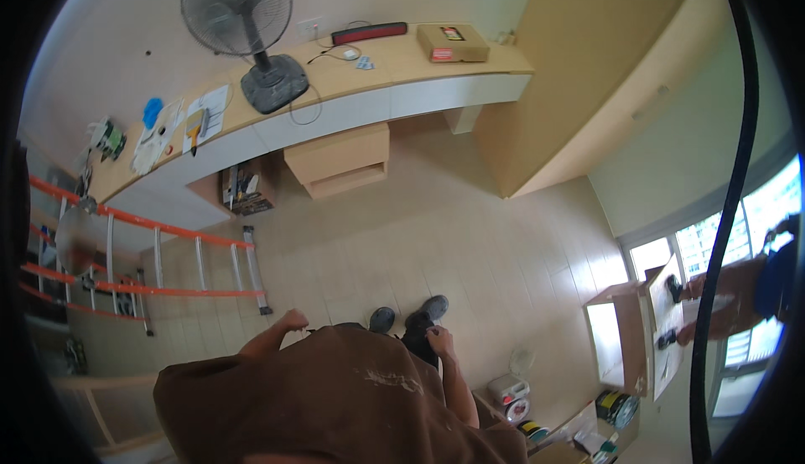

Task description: The person walks through a room under renovation, sits on the floor to open and inspect paint buckets, then moves to a kitchen sink to wash a paintbrush. They return to the paint area, dip the brush into a bucket, and climb a ladder while carrying the bucket and brush.

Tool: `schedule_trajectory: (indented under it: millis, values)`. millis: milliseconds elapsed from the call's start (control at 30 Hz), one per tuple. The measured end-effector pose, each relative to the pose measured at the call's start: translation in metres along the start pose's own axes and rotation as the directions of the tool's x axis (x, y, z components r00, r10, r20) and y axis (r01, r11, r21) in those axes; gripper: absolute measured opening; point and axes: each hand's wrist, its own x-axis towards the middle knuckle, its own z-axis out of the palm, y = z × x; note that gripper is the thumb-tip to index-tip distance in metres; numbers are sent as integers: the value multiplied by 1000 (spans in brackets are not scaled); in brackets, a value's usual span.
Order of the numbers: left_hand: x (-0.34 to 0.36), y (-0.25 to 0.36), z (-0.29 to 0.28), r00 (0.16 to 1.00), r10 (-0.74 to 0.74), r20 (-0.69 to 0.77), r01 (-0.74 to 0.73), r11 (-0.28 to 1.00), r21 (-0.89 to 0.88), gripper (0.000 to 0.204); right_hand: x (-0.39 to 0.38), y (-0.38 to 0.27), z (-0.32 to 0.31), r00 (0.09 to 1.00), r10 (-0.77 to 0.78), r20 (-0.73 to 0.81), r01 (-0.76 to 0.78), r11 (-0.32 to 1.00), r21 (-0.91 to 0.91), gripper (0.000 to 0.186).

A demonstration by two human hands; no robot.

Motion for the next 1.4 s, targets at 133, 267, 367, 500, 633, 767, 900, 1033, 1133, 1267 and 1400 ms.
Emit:
schedule_trajectory:
  millis: [133,267,367,500,633,767,900,1033,1133,1267,1400]
  values:
    - [22,15,-10,980,152,-130,-139,985,101,35,22,-7,-20,966,202,162,-215,975,62,28]
    - [24,49,-20,949,17,-315,-95,967,-235,30,54,11,-41,930,202,307,-158,974,-164,31]
    - [25,54,-29,909,-58,-412,-75,951,-301,22,123,86,-20,772,163,614,423,590,-688,30]
    - [-2,52,-38,897,-193,-397,30,924,-381,22,161,-12,-24,833,308,460,13,820,-572,35]
    - [-52,72,-20,769,-459,-445,95,770,-631,24,325,57,28,545,321,774,262,812,-522,33]
    - [-94,82,27,635,-621,-459,141,678,-722,26,418,-88,49,454,251,855,810,282,-514,32]
    - [-128,101,129,496,-782,-378,244,543,-803,27,539,-162,108,352,114,929,876,-391,-284,32]
    - [-165,155,232,397,-914,77,372,83,-924,34,468,-284,178,551,-246,797,821,330,-466,40]
    - [-178,175,269,420,-876,236,426,-39,-904,40,409,-347,227,367,-276,888,915,278,-292,30]
    - [-187,175,272,470,-801,370,324,-234,-917,38,297,-387,267,113,-247,962,953,299,-35,17]
    - [-192,133,337,426,-820,382,212,-320,-923,36,196,-370,313,162,-46,986,877,465,-122,21]
